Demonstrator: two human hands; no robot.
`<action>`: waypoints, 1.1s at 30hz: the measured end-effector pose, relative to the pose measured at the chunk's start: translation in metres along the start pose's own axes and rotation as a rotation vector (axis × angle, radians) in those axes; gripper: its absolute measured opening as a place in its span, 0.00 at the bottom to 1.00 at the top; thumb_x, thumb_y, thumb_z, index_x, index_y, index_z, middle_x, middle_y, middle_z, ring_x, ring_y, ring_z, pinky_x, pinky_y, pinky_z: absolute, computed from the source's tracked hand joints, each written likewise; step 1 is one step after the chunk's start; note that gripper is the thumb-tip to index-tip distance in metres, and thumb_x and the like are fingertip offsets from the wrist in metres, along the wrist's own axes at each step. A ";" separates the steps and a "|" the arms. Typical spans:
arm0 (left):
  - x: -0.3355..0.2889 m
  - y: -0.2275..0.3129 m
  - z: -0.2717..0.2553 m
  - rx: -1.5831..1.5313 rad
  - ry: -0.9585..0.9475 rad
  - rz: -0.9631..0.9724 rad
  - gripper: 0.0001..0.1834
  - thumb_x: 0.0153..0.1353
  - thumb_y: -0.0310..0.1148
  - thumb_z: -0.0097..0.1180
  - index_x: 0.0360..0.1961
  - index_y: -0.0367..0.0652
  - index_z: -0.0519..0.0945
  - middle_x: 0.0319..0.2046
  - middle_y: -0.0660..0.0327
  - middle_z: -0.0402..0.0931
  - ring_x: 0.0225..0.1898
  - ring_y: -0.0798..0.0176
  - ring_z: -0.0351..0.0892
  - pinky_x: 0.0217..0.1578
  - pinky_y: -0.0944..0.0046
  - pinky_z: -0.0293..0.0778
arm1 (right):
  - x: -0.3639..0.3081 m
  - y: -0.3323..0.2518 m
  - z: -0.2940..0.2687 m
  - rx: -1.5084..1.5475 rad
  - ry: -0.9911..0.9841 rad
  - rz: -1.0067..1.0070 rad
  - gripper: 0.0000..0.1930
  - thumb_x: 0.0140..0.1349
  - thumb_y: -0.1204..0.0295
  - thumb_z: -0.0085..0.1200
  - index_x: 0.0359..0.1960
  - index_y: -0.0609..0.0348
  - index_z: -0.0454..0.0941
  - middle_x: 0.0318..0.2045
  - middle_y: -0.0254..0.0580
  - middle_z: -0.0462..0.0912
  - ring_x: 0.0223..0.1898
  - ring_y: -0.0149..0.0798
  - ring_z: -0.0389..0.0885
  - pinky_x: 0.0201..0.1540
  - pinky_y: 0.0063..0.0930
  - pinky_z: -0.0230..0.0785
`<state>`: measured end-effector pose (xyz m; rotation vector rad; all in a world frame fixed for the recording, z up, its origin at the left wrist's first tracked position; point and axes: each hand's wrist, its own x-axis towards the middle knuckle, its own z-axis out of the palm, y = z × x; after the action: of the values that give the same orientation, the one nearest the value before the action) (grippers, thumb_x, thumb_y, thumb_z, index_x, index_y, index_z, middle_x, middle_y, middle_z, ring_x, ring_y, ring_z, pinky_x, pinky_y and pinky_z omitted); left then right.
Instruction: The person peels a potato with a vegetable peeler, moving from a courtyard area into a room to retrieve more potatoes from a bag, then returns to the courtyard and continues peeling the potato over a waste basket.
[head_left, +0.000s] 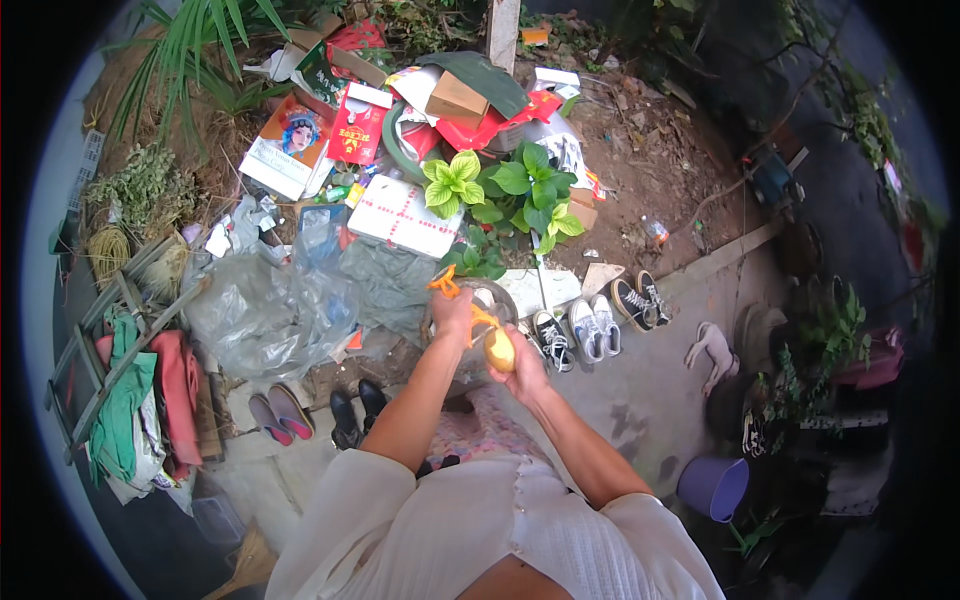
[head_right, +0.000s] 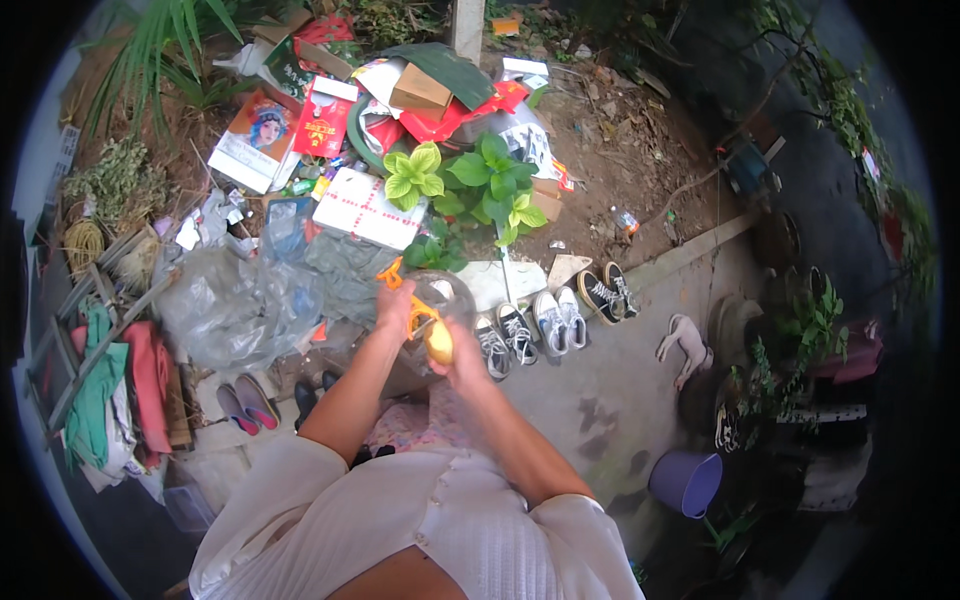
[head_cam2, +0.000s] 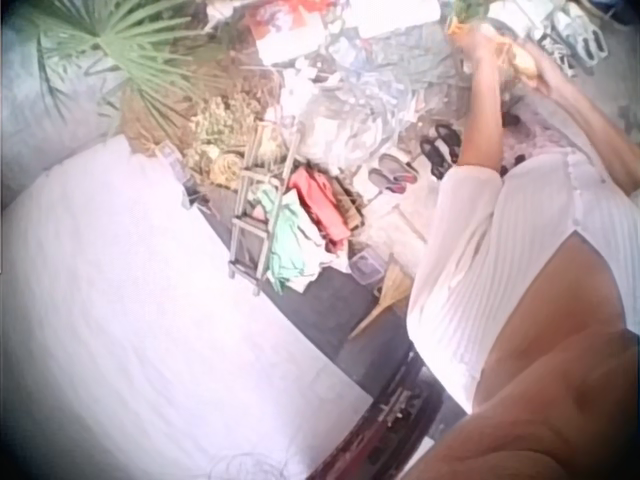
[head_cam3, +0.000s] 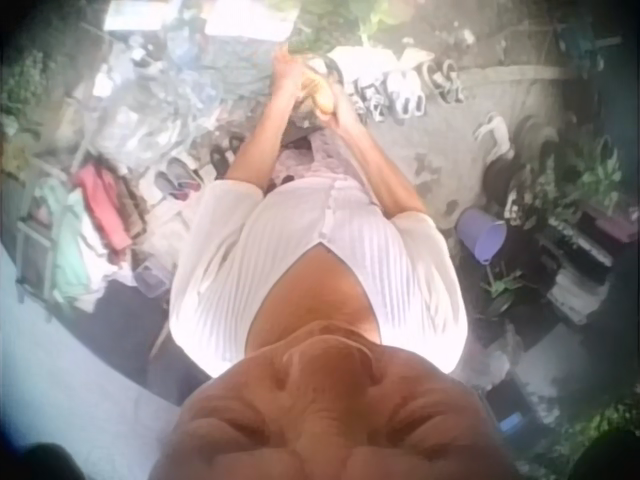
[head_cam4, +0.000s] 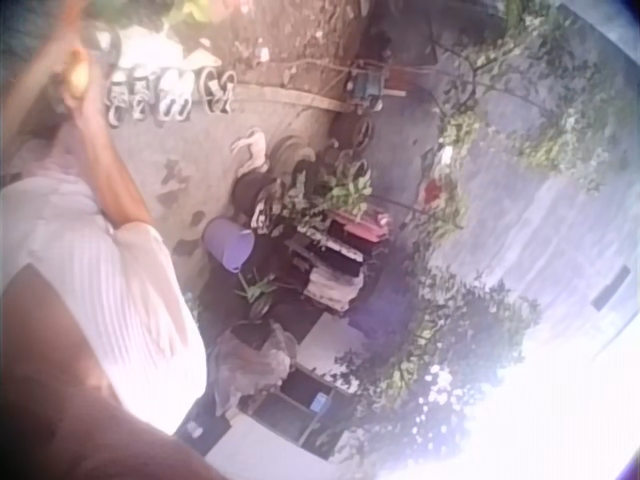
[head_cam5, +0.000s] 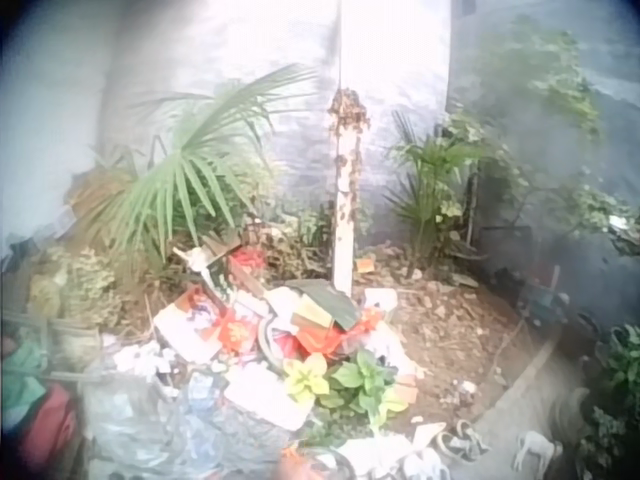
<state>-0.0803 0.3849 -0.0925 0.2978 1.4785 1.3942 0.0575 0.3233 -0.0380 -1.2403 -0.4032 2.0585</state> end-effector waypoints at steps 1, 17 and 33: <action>0.010 -0.006 -0.006 -0.038 -0.021 -0.054 0.13 0.51 0.26 0.55 0.39 0.37 0.69 0.30 0.58 0.71 0.27 0.64 0.73 0.24 0.61 0.71 | -0.006 -0.002 -0.001 -0.064 -0.108 0.004 0.18 0.64 0.53 0.42 0.38 0.55 0.71 0.25 0.38 0.76 0.18 0.35 0.73 0.20 0.24 0.66; -0.028 0.008 0.011 0.227 -0.038 0.051 0.14 0.51 0.30 0.57 0.36 0.38 0.69 0.26 0.63 0.69 0.23 0.67 0.71 0.24 0.65 0.69 | 0.018 0.006 0.002 0.094 0.043 0.069 0.19 0.64 0.50 0.41 0.37 0.53 0.71 0.23 0.36 0.76 0.17 0.33 0.72 0.15 0.21 0.63; -0.013 0.029 0.002 0.133 0.108 0.479 0.16 0.55 0.32 0.58 0.38 0.38 0.65 0.29 0.58 0.72 0.29 0.65 0.73 0.29 0.63 0.71 | -0.006 -0.006 -0.018 0.175 -0.107 0.082 0.20 0.60 0.50 0.49 0.42 0.53 0.71 0.33 0.36 0.77 0.29 0.36 0.76 0.26 0.26 0.70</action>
<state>-0.0863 0.3844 -0.0607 0.7068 1.6609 1.7084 0.0772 0.3220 -0.0390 -1.0616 -0.2179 2.1854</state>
